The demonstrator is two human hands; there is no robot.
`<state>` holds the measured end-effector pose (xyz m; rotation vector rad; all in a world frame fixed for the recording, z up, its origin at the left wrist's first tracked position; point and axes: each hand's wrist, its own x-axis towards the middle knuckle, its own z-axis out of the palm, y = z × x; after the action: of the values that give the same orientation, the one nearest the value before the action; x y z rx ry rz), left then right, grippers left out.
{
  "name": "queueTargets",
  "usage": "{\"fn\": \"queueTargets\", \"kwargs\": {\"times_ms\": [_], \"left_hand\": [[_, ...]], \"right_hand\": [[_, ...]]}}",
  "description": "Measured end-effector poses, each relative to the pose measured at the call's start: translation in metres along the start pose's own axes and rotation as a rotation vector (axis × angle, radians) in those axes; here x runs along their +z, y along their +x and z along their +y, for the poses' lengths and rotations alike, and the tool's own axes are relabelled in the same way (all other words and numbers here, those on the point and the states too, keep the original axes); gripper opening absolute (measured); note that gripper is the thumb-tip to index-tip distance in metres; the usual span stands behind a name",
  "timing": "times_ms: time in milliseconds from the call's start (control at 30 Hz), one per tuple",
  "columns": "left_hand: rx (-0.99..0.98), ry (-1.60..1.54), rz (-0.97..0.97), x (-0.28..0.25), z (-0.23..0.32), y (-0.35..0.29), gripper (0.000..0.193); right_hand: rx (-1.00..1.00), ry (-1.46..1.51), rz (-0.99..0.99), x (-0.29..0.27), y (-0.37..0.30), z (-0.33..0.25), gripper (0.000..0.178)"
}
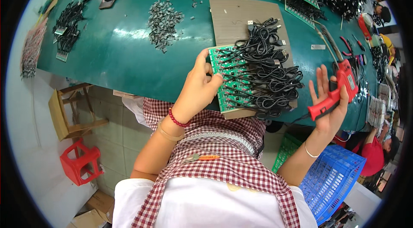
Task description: The person assembles circuit boards by picking up electronic components by hand, positioning them on the board, and soldering them with a soldering iron.
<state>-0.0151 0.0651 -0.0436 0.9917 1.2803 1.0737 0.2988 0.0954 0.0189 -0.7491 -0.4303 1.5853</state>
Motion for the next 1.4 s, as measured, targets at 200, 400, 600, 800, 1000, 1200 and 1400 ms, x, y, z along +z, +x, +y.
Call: {"fn": "queueTargets", "kwargs": {"times_ms": [200,400,600,800,1000,1200,1400], "left_hand": [[0.068,0.399,0.14,-0.037,0.014,0.017,0.035],[0.409,1.312,0.388,-0.084,0.013,0.086,0.012],[0.448,1.37,0.271,-0.095,0.015,0.091,0.011],[-0.003,0.107,-0.061,-0.043,0.049,0.008,0.014],[-0.249,-0.532,-0.323,-0.002,0.039,-0.05,0.011],[-0.257,-0.511,-0.249,0.001,0.044,-0.048,0.014],[-0.231,-0.107,-0.376,-0.011,0.055,-0.038,0.006]], "right_hand": [[-0.068,0.039,-0.067,-0.002,-0.026,-0.014,0.03],[-0.044,-0.059,-0.069,0.031,-0.034,-0.001,0.031],[-0.082,-0.182,-0.018,0.07,-0.049,0.034,0.032],[-0.014,-0.562,-0.066,0.095,-0.061,0.082,0.037],[0.14,-0.798,-0.194,0.117,-0.057,0.11,0.012],[0.141,-0.89,-0.112,0.117,-0.054,0.109,0.011],[0.151,-0.927,-0.092,0.111,-0.053,0.111,0.013]]}}
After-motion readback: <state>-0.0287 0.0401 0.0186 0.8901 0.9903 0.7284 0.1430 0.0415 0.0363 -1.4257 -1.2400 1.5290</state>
